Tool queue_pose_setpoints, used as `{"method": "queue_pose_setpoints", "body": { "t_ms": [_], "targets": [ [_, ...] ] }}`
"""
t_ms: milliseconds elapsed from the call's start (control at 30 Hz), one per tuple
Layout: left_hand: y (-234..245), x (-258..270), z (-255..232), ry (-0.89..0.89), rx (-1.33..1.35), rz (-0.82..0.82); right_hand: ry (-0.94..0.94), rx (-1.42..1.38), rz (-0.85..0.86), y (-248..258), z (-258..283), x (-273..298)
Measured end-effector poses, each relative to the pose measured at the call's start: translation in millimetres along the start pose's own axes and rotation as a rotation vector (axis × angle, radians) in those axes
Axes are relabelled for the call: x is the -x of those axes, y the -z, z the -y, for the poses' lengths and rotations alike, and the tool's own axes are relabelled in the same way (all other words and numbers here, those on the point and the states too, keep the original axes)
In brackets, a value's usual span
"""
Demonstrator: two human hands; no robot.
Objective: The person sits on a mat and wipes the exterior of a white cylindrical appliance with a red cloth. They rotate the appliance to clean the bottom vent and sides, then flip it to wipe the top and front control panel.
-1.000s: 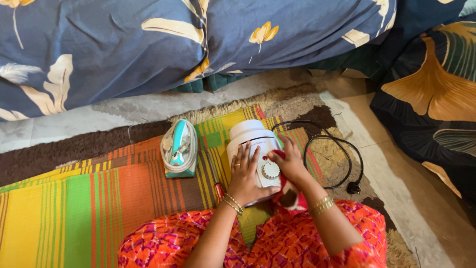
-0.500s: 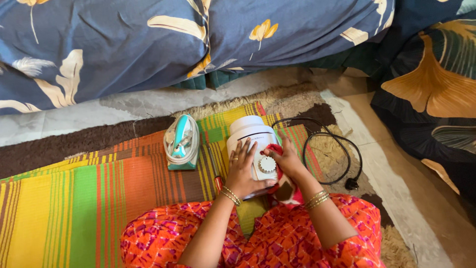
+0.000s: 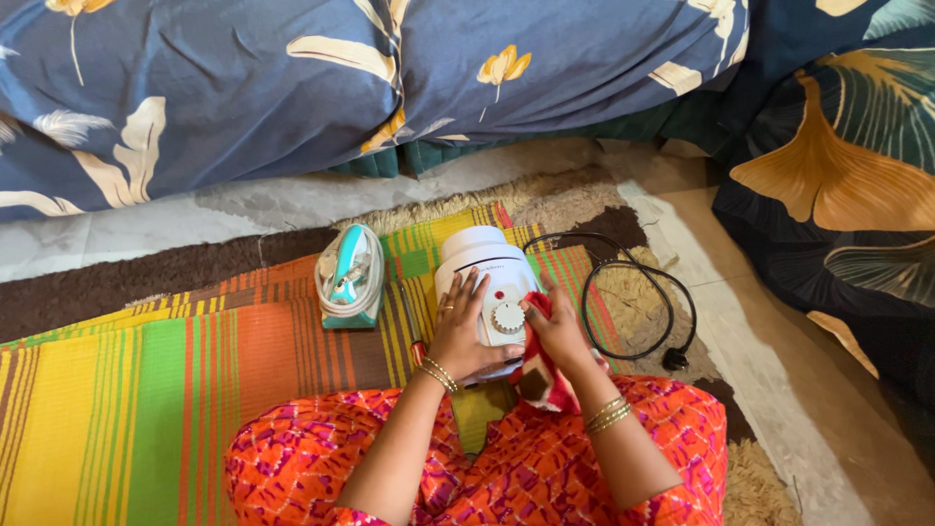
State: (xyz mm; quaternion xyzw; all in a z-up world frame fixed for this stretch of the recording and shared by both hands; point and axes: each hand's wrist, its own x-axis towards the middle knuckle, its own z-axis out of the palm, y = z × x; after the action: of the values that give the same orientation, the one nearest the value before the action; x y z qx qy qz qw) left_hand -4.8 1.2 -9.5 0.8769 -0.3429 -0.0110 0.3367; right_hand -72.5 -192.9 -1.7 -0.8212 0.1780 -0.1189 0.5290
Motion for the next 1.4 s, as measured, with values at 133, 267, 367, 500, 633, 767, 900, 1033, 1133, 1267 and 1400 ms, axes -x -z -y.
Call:
{"method": "queue_pose_setpoints", "body": {
  "t_ms": [133, 267, 367, 500, 633, 767, 900, 1033, 1133, 1267, 1400],
  "targets": [
    [-0.7, -0.4, -1.7, 0.032, 0.003, 0.034, -0.047, -0.124, -0.002, -0.9, -12.7, 12.6],
    [-1.6, -1.6, -0.4, 0.047, -0.012, 0.048, 0.066, -0.121, -0.008, -3.9, -22.5, 26.2],
    [-2.4, -1.2, 0.3, 0.028, -0.004, 0.026, 0.160, -0.064, -0.065, -7.6, -27.5, 31.2],
    [-3.8, 0.1, 0.7, 0.007, 0.017, -0.009, 0.185, -0.043, -0.144, -11.9, -28.0, 34.7],
    [-8.5, 3.1, 2.5, -0.041, 0.044, -0.111, 0.188, -0.142, -0.184, -14.0, -27.6, 33.7],
    [-12.2, 6.2, 6.2, -0.053, 0.058, -0.144, 0.160, -0.165, -0.239, -13.2, -25.4, 26.4],
    [-11.1, 8.8, 8.9, -0.035, 0.091, -0.147, 0.095, -0.037, -0.158, -2.2, -8.7, 14.5],
    [-9.8, 12.4, 12.9, -0.047, 0.097, -0.180, 0.060, 0.098, -0.003, 5.3, 5.2, -7.1],
    [-8.6, 12.8, 13.9, -0.018, 0.098, -0.161, 0.100, 0.116, 0.091, 0.5, -0.5, -32.8],
    [-2.9, 14.5, 17.8, 0.013, 0.125, -0.121, 0.023, 0.071, 0.174, -15.3, -17.9, -70.8],
    [-7.1, 12.2, 17.9, 0.000, 0.068, -0.135, -0.013, 0.277, 0.171, -35.3, -20.6, -109.1]
  ]
}}
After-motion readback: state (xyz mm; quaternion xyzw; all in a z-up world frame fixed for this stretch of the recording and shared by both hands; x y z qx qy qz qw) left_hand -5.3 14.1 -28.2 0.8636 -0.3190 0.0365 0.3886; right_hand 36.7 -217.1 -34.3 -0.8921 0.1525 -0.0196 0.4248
